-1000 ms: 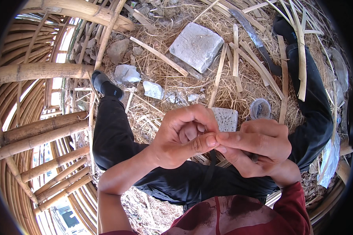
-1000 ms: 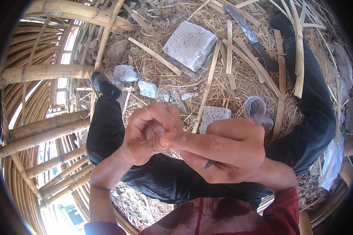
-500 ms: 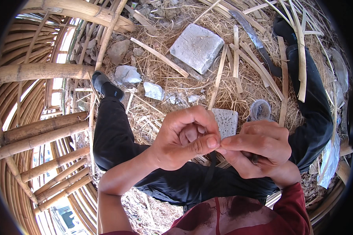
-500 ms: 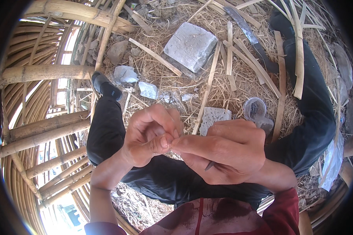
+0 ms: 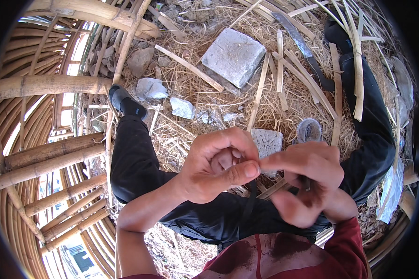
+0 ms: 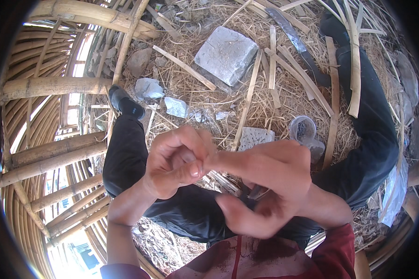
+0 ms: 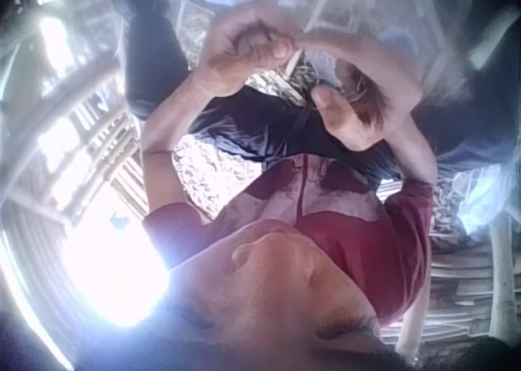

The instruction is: The person shaves and tapers a bamboo stick using a knife against a stone and then uses a multi-tool to work on a small wooden component.

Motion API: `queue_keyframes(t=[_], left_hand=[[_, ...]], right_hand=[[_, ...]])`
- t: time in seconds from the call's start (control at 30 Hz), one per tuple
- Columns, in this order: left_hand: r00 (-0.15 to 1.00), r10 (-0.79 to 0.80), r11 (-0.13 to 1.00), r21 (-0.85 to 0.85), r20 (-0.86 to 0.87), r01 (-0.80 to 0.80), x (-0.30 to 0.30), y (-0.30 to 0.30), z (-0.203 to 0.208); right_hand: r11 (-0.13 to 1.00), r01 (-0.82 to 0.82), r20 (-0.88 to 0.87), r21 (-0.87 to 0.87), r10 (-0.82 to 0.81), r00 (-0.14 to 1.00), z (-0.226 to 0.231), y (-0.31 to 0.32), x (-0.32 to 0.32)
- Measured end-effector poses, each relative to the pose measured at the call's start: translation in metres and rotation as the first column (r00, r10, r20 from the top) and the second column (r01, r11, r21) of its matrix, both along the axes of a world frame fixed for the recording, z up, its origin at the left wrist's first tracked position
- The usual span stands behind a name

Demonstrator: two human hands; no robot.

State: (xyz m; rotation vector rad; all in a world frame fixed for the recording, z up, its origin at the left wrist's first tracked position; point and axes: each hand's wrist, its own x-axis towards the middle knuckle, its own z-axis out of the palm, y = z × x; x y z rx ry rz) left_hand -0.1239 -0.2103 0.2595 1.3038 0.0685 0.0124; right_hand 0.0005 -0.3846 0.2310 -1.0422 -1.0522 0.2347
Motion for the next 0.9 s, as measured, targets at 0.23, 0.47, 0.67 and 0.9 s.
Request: queue_keyframes(t=[0.23, 0.47, 0.67, 0.9], left_hand=[[0.984, 0.019, 0.945, 0.318, 0.175, -0.075, 0.005, 0.004, 0.014], [0.974, -0.013, 0.936, 0.345, 0.225, -0.067, 0.007, 0.008, 0.013], [0.974, -0.058, 0.93, 0.367, 0.217, -0.027, 0.009, 0.008, 0.012], [0.982, -0.063, 0.933, 0.361, 0.176, -0.004, 0.009, 0.007, 0.013]], right_hand=[[0.959, -0.218, -0.203, -0.179, 0.181, 0.962, 0.002, -0.013, 0.006], [0.964, -0.123, -0.069, -0.235, 0.109, 0.992, 0.014, -0.011, 0.004], [0.968, -0.105, -0.045, -0.23, 0.097, 0.994, 0.013, -0.01, 0.002], [0.964, -0.137, -0.048, -0.228, 0.129, 0.99, 0.017, -0.013, 0.004]])
